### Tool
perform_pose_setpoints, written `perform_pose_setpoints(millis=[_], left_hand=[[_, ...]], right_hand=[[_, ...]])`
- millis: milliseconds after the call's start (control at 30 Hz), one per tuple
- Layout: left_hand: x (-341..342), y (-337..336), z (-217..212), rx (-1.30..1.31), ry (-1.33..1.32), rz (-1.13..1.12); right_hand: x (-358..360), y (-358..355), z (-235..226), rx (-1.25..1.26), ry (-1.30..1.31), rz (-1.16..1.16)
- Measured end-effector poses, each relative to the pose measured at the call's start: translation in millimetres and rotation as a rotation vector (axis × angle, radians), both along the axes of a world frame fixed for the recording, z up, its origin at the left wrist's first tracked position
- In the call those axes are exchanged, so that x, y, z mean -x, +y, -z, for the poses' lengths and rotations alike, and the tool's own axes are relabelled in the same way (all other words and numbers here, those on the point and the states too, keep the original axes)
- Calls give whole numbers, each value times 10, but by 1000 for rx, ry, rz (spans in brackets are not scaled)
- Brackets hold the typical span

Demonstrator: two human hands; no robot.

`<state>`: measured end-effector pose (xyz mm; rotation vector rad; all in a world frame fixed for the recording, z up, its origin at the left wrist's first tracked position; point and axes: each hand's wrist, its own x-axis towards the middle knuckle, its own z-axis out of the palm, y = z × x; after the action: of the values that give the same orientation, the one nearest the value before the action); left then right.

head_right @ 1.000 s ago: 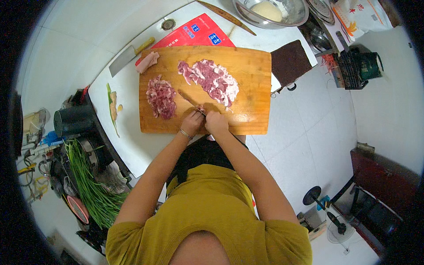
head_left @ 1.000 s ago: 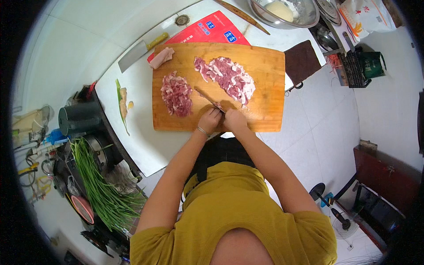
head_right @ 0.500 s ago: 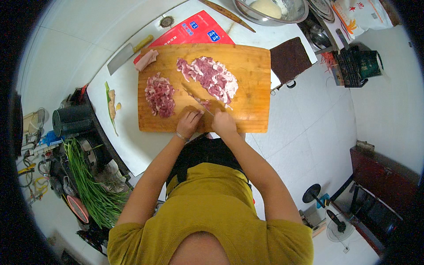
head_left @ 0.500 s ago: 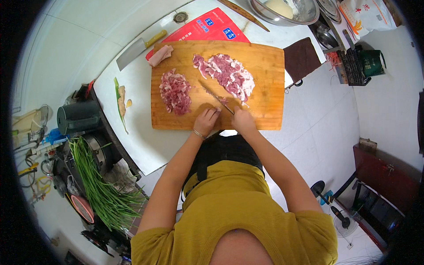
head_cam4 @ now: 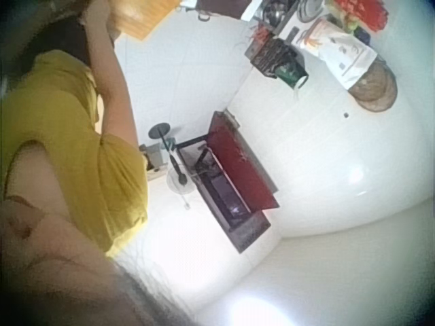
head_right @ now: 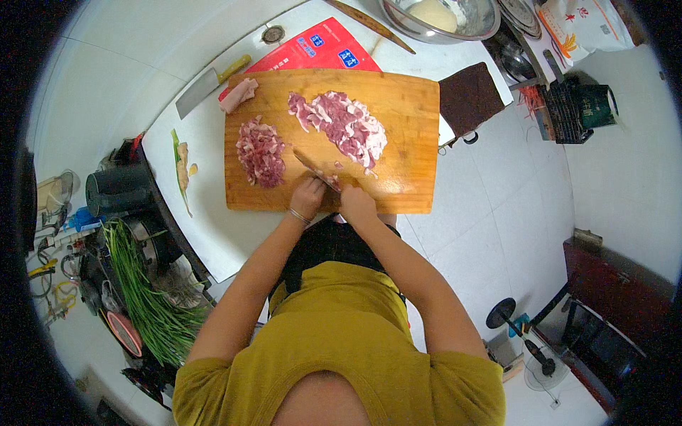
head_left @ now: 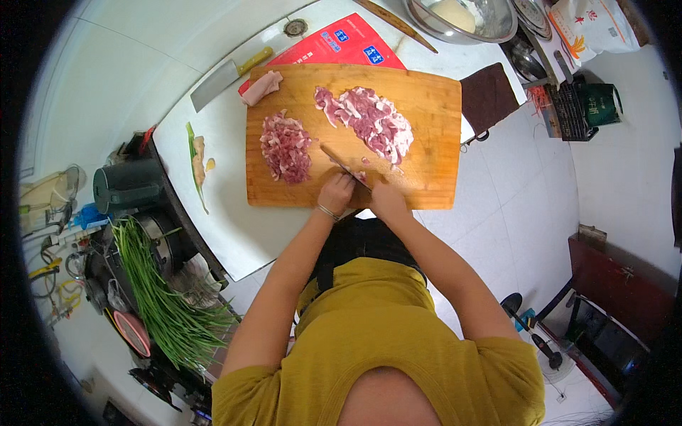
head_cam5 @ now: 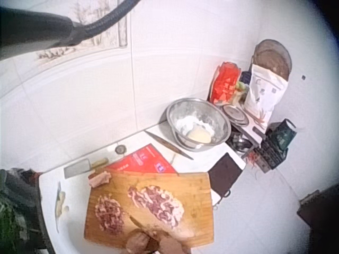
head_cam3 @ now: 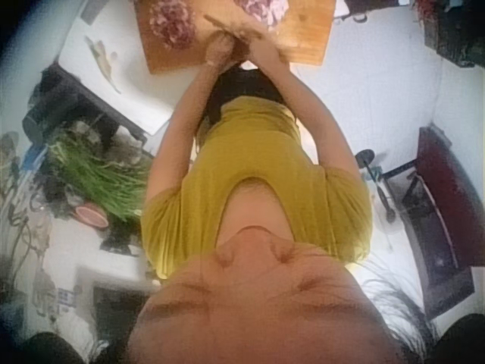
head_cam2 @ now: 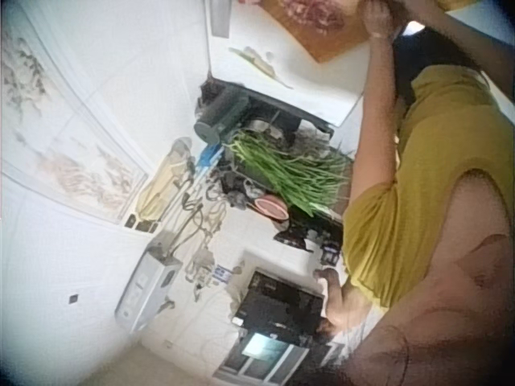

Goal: The person slices raw meat into small pieces on a wooden cutting board using a large knife. The person holds the meat with their left hand and cuts with their right hand, accumulating a pile of diced meat on the board.

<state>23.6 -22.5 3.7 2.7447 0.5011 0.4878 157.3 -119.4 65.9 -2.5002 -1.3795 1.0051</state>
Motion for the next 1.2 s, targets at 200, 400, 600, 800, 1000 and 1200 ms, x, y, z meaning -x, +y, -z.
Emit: perform_pose_setpoints(millis=[200,400,600,800,1000,1200], left_hand=[[-12,-43,75,2,-52,-21],[90,-19,-126,4,71,7],[-240,186,-60,34,43,-113],[-587,116,-229,110,-61,159],[-59,414,-14,-78,196,281],[517,960,-549,-288,-6,130]], right_hand=[[-29,-264,97,73,-22,28],[14,376,41,-12,70,103],[-359,6,-235,-168,157,217],[-470,-303,-231,-232,216,379],[-415,-242,-322,-183,237,384],[-376,-164,-243,-267,270,371]])
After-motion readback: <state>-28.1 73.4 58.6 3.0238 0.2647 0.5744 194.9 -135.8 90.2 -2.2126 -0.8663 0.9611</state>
